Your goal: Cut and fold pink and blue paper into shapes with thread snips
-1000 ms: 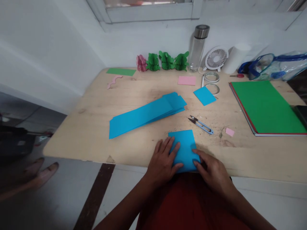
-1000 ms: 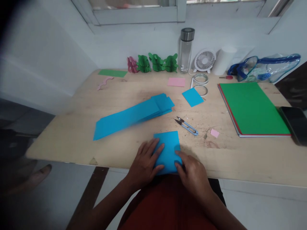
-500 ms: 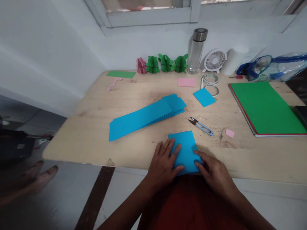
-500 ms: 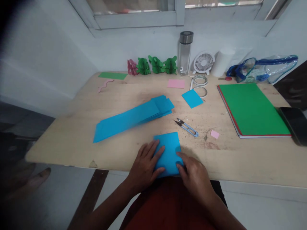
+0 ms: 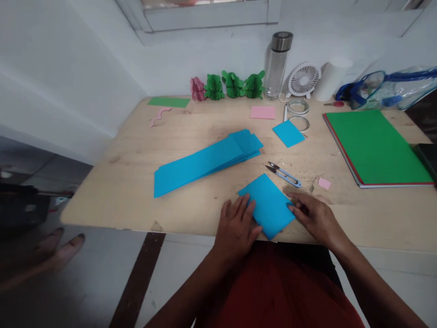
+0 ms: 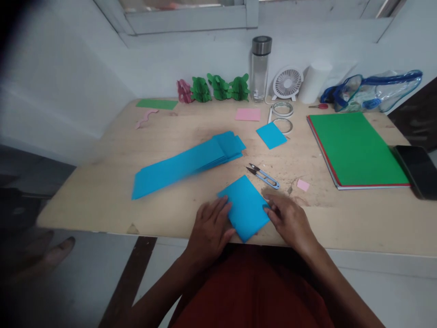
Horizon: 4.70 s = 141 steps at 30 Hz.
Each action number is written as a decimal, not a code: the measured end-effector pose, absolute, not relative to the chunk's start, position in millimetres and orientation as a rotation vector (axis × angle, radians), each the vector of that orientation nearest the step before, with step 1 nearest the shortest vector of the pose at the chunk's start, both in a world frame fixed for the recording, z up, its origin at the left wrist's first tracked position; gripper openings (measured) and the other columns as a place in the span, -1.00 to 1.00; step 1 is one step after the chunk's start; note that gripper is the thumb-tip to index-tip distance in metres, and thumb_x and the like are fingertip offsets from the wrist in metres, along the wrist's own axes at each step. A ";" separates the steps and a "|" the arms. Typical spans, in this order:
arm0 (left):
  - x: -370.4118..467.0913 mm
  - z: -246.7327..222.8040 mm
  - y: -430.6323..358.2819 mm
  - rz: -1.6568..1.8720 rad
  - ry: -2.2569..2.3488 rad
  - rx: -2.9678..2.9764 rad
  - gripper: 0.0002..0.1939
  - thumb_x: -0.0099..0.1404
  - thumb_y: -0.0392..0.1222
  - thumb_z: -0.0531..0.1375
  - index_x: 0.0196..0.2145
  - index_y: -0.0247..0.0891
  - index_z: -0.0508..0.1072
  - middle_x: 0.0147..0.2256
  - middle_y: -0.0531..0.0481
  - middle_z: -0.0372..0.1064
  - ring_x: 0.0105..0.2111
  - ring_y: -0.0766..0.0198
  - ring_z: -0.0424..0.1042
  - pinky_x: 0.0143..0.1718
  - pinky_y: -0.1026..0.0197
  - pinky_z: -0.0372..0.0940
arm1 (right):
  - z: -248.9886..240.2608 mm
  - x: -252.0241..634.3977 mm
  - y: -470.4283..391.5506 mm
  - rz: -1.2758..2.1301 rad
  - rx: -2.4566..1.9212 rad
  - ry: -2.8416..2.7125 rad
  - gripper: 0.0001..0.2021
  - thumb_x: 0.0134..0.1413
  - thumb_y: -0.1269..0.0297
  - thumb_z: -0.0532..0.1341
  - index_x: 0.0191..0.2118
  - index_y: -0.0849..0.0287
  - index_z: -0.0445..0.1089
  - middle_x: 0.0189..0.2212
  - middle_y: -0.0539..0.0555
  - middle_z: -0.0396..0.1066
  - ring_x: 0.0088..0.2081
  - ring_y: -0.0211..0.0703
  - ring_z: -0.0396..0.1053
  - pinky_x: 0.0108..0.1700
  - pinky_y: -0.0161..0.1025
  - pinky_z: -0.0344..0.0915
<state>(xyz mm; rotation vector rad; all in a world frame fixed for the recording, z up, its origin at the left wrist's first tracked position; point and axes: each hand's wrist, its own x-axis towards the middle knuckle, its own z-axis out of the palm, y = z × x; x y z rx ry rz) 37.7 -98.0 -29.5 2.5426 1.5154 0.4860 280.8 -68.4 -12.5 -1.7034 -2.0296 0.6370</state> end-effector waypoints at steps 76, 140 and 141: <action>33.8 -39.9 -106.4 0.168 1.471 2.762 -0.14 0.22 0.25 0.06 0.30 -0.33 -0.02 0.29 -0.35 -0.14 0.26 -0.17 -0.08 0.18 -0.26 -0.15 | -17.6 228.5 -146.9 -0.059 -1.228 -2.587 -0.66 0.22 0.31 0.10 0.08 0.27 0.35 0.07 0.19 0.37 0.19 0.13 0.16 0.22 0.26 -0.06; 34.4 -38.6 -105.1 0.141 1.459 2.770 -0.22 0.23 0.05 0.11 0.29 -0.36 0.00 0.28 -0.38 -0.10 0.25 -0.17 -0.04 0.16 -0.26 -0.12 | -39.2 255.0 -170.2 -0.057 -1.276 -2.650 -0.53 0.15 0.23 0.17 0.19 0.12 0.21 0.19 0.15 0.23 0.23 0.12 0.09 0.21 0.26 -0.04; 34.6 -38.6 -105.0 0.141 1.462 2.769 -0.22 0.23 0.05 0.11 0.29 -0.36 0.00 0.28 -0.38 -0.10 0.25 -0.17 -0.04 0.16 -0.26 -0.12 | -38.8 256.8 -171.0 -0.047 -1.266 -2.652 -0.54 0.16 0.24 0.17 0.18 0.11 0.21 0.19 0.14 0.24 0.23 0.11 0.10 0.21 0.25 -0.05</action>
